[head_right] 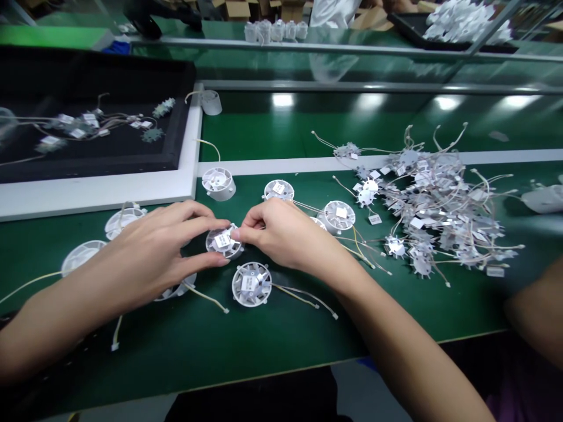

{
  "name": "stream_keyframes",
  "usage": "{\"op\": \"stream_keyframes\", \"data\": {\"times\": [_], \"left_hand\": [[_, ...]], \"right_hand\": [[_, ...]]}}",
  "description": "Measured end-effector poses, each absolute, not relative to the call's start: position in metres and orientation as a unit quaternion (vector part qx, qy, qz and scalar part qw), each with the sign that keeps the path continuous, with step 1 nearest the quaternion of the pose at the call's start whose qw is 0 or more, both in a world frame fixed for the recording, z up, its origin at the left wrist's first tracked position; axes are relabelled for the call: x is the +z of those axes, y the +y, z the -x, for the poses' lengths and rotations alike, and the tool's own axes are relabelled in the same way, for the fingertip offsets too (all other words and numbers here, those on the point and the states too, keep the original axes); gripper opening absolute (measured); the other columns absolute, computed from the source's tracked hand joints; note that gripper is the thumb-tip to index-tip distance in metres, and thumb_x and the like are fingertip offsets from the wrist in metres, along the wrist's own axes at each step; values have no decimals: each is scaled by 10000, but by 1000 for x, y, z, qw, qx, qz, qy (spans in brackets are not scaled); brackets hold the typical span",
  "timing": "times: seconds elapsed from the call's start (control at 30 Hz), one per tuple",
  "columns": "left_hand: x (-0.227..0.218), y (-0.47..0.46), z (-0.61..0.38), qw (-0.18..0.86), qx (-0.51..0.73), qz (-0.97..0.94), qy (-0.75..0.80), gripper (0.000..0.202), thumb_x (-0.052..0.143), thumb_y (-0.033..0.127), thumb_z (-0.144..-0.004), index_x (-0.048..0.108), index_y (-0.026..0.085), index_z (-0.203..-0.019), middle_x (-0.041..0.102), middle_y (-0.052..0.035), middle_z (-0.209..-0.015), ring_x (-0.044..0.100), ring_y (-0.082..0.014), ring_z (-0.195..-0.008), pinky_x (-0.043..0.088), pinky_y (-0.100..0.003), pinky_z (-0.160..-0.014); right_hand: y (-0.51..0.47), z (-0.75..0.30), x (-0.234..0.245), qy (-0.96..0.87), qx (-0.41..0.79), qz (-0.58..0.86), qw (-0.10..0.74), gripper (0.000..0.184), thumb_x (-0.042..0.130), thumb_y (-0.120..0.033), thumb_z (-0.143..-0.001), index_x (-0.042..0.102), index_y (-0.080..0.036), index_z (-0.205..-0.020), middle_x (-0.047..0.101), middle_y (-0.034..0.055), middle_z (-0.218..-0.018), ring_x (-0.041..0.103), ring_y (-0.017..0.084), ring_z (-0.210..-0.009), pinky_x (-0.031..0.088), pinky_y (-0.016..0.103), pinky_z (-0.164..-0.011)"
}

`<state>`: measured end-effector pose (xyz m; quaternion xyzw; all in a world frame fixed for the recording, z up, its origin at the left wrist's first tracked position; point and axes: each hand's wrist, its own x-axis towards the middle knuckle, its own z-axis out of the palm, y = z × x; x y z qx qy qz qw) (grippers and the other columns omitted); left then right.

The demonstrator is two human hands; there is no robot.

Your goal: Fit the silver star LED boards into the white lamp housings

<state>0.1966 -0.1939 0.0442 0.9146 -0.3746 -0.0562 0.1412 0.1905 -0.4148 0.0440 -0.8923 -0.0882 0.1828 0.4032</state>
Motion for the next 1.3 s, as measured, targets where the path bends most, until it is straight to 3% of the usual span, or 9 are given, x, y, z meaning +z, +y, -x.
{"op": "stream_keyframes", "data": {"times": [0.33, 0.9, 1.3], "left_hand": [[43, -192, -199, 175, -86, -915, -352, 380, 584, 485, -968, 594, 306, -1303, 618, -4, -1188, 627, -204, -818, 433, -348, -671], [42, -190, -200, 179, -106, -914, -348, 340, 596, 450, -966, 533, 342, -1282, 616, 13, -1198, 659, -227, -874, 448, -359, -692], [42, -191, -199, 166, -68, -910, -374, 322, 577, 421, -981, 554, 282, -1271, 643, -16, -1200, 668, -240, -896, 449, -352, -691]], "right_hand": [[-413, -189, 46, -95, 169, 899, 392, 275, 660, -354, -896, 693, -166, -697, 558, -46, -575, 438, 77, -544, 313, 250, -523], [-414, -186, 46, -104, 126, 910, 381, 261, 671, -331, -901, 707, -169, -699, 582, -49, -581, 454, 73, -547, 331, 256, -578], [-414, -184, 45, -104, 123, 908, 386, 258, 665, -338, -903, 701, -174, -707, 593, -46, -604, 468, 81, -565, 329, 259, -586]]}}
